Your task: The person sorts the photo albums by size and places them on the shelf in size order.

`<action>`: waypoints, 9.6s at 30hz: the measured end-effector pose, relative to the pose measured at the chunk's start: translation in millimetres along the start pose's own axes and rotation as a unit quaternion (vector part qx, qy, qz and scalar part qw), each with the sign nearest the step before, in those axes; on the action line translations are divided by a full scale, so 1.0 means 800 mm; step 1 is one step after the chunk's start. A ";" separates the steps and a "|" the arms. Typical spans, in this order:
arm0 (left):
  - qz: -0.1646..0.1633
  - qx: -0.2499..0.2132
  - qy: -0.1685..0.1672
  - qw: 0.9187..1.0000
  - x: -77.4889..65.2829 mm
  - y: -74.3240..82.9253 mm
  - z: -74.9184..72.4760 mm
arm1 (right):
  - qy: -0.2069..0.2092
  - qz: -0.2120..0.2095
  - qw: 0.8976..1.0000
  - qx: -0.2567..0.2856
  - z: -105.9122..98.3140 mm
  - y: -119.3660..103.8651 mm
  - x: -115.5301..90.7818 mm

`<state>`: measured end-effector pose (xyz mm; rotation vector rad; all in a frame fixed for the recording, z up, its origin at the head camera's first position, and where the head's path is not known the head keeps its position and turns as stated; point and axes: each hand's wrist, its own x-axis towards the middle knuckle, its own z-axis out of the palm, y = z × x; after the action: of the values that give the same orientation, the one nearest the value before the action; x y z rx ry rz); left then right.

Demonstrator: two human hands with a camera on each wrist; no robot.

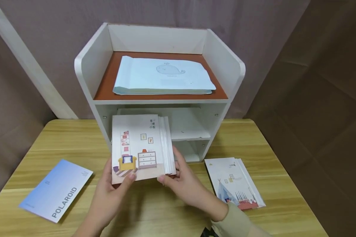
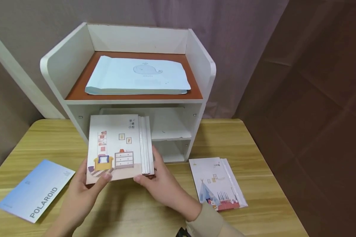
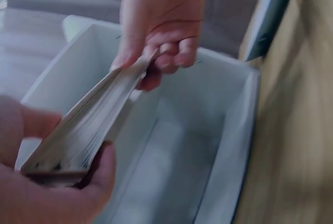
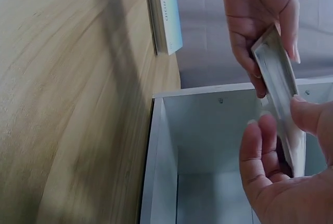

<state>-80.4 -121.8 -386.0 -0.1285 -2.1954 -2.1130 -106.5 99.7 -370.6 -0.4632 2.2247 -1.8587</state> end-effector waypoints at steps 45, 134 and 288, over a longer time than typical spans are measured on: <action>0.172 0.162 0.193 0.952 0.063 -0.014 -0.010 | 0.139 0.056 0.987 0.056 0.009 -0.015 0.078; -0.166 -0.103 -0.228 0.954 0.023 -0.109 0.255 | 0.164 0.316 0.908 -0.219 -0.269 0.140 -0.100; -0.027 -0.086 -0.114 0.989 0.053 0.008 0.098 | 0.130 0.029 0.985 0.114 -0.096 0.026 -0.026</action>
<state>-122.5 -43.3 -377.6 -0.3430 -2.1498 -2.4267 -116.7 181.1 -377.3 -0.1196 2.1092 -2.2172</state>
